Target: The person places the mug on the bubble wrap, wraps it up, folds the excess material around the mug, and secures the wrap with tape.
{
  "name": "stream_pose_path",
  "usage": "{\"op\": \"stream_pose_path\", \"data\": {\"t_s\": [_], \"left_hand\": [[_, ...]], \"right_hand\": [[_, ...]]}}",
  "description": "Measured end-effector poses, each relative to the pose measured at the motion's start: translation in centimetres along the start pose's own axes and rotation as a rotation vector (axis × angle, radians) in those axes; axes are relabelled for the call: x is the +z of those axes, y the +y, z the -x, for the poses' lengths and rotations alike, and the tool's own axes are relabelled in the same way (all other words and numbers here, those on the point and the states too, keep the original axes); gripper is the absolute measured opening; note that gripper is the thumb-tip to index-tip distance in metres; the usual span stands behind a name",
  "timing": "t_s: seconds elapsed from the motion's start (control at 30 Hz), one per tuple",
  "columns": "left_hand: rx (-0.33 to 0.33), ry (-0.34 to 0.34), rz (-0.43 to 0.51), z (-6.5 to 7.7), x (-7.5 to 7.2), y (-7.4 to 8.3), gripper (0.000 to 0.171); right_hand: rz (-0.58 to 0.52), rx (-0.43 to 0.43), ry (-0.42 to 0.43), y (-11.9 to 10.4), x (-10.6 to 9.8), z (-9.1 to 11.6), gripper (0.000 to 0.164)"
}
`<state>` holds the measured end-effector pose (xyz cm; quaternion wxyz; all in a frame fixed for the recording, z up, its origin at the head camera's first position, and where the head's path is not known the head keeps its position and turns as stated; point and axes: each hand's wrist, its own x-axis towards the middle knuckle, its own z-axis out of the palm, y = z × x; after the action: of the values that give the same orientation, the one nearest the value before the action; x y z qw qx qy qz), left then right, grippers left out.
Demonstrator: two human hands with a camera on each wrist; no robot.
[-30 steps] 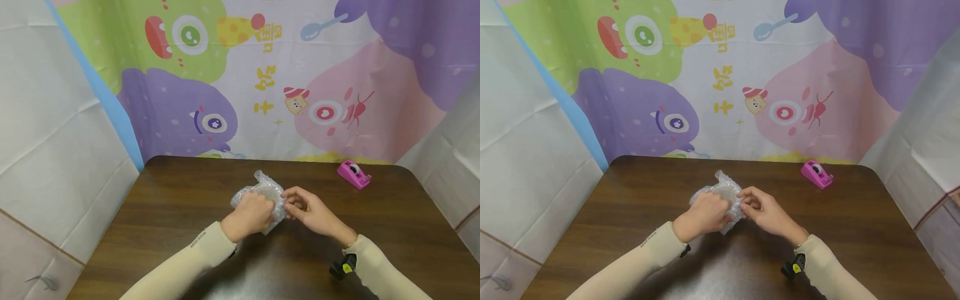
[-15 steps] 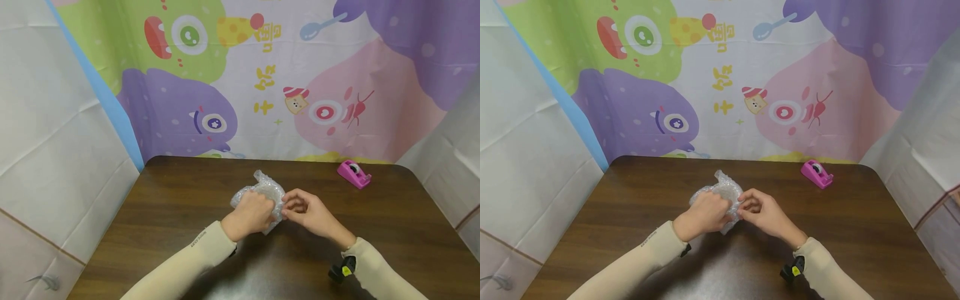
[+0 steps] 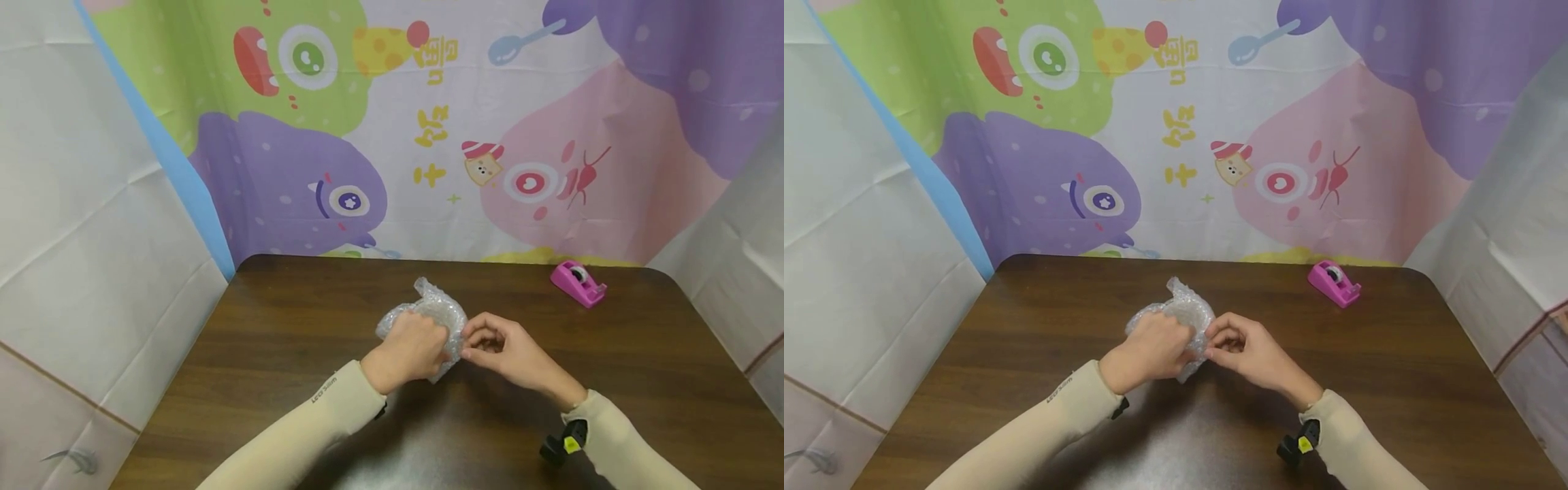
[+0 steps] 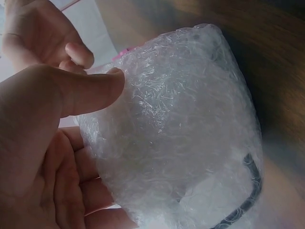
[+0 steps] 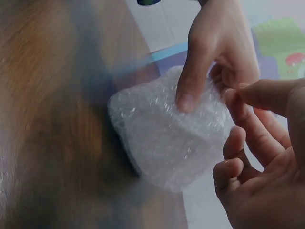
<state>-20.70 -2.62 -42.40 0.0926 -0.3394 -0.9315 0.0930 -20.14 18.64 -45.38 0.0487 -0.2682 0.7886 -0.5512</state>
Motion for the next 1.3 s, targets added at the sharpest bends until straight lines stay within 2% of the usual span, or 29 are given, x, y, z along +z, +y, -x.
{"op": "stream_pose_path", "data": {"t_s": [0.2, 0.33, 0.4, 0.47, 0.57, 0.67, 0.9, 1.13, 1.3], "left_hand": [[-0.004, -0.023, 0.004, 0.0, -0.1, -0.1, 0.032], [0.004, -0.015, 0.018, -0.1, -0.1, -0.2, 0.031], [0.005, -0.013, 0.021, -0.2, -0.1, -0.2, 0.030], [0.003, -0.017, 0.020, -0.2, -0.1, -0.2, 0.030], [-0.001, -0.032, 0.031, -0.3, -0.1, -0.2, 0.031], [0.004, -0.044, 0.041, -0.2, -0.1, -0.2, 0.032], [0.004, -0.026, 0.031, -0.2, 0.2, -0.1, 0.037], [-0.004, -0.038, 0.031, -0.3, 0.2, 0.0, 0.039], [-0.006, -0.052, 0.034, -0.4, 0.2, 0.1, 0.039]], "right_hand": [[-0.061, -0.004, -0.043, 1.0, -0.1, -0.2, 0.021], [-0.217, -0.021, -0.166, 1.1, -0.2, 0.0, 0.021], [-0.289, 0.005, -0.222, 0.9, -0.2, 0.1, 0.023], [-0.309, 0.044, -0.231, 0.8, -0.2, 0.1, 0.023], [-0.276, 0.105, -0.187, 0.7, -0.2, 0.0, 0.022], [-0.224, 0.114, -0.145, 1.0, -0.2, 0.0, 0.020], [-0.192, 0.068, -0.057, 1.6, -0.1, -0.1, 0.019], [-0.109, -0.021, 0.112, 1.7, 0.1, -0.4, 0.020], [-0.114, -0.036, 0.153, 1.5, 0.2, -0.1, 0.028]]}}
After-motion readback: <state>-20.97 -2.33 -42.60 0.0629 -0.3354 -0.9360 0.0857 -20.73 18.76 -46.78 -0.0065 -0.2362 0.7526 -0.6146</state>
